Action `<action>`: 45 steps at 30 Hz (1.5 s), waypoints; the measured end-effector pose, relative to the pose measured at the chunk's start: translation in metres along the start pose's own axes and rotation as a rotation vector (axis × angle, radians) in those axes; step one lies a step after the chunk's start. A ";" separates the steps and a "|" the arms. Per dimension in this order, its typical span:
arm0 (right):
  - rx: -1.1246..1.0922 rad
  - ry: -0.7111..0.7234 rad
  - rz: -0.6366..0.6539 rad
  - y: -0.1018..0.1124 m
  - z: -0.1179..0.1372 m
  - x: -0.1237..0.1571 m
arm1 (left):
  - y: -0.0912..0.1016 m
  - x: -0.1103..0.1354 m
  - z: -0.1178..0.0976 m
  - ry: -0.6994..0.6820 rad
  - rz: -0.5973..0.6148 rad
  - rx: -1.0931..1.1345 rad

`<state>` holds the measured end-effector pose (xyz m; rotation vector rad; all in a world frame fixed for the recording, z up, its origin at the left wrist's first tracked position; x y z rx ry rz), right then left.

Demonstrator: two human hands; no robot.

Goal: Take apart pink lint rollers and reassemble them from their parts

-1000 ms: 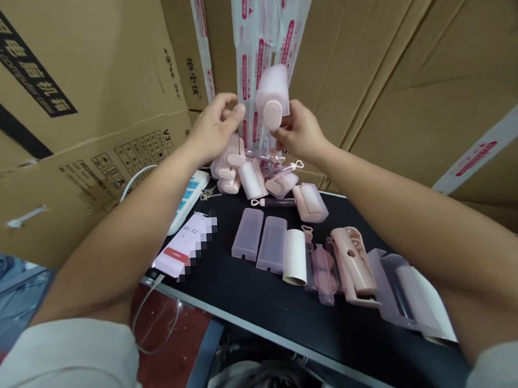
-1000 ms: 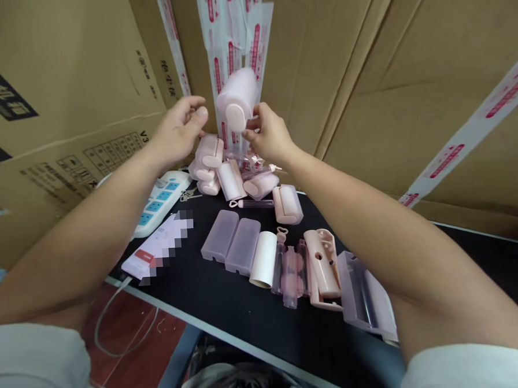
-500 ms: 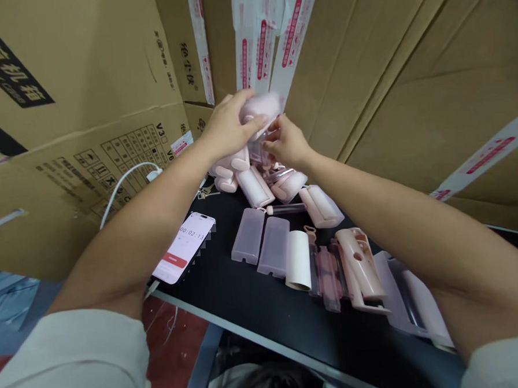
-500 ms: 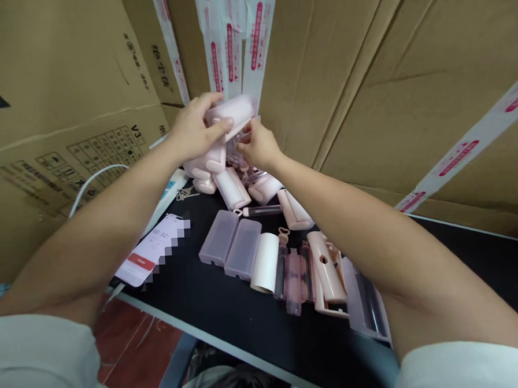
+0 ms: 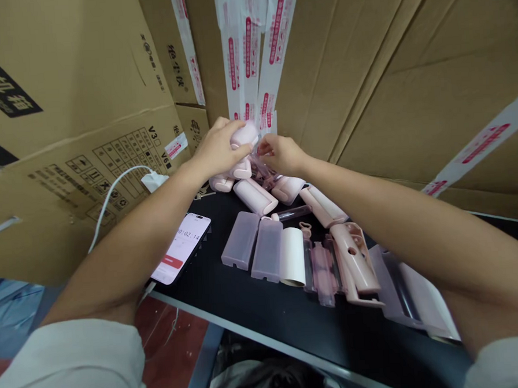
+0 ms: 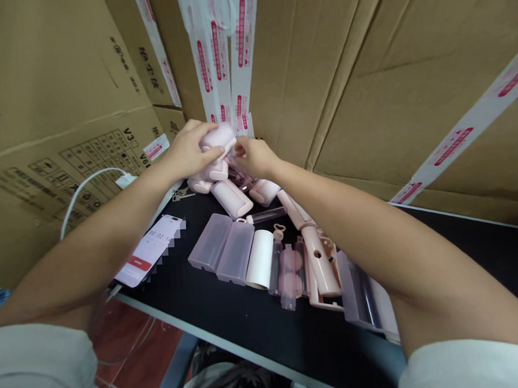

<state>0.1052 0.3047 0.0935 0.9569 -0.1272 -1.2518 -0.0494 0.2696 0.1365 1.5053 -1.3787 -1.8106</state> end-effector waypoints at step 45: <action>0.380 -0.381 0.316 0.050 -0.085 0.135 | -0.004 -0.019 -0.091 -0.013 0.188 -0.121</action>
Point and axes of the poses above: each hand's wrist, its own x-axis away from the middle knuckle, its own y-axis out of the back of the hand, z = x × y, the point moved 10 cm from there along -x, towards the middle knuckle, and after that the axes turned 10 degrees about -x, right-handed, at the moved point
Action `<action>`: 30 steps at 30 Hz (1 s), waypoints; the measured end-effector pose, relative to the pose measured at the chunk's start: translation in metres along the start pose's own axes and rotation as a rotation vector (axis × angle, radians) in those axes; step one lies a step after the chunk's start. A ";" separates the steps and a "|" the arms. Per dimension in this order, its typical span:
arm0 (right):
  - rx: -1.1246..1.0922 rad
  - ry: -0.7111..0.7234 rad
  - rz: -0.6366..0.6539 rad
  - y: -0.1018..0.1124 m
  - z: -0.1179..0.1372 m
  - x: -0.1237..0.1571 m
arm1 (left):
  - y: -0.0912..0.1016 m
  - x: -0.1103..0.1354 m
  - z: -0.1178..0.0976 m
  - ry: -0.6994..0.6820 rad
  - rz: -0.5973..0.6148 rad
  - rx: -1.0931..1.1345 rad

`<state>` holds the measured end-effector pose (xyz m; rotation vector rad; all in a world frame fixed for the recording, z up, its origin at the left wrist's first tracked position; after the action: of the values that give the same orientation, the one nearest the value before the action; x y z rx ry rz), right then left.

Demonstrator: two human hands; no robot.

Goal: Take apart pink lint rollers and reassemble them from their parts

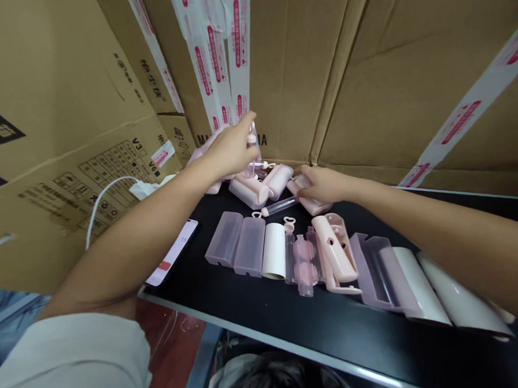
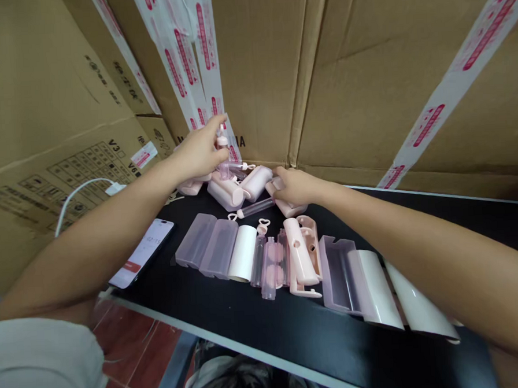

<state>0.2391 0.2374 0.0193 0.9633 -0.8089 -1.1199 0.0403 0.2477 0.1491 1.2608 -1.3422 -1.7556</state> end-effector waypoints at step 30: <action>0.222 0.215 -0.115 -0.019 0.133 -0.042 | 0.014 0.015 0.019 0.163 -0.119 -0.322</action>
<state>0.1025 0.2469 0.0497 1.3070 -0.7185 -1.0168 0.0161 0.2376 0.1584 1.2885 -0.8676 -1.8180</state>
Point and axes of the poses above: each hand's wrist, its own x-axis away from the middle knuckle, its own y-axis out of the back of the hand, z = x × y, the point moved 10 cm from there along -x, towards the middle knuckle, and after that the axes turned 10 degrees about -x, right-handed, at the moved point
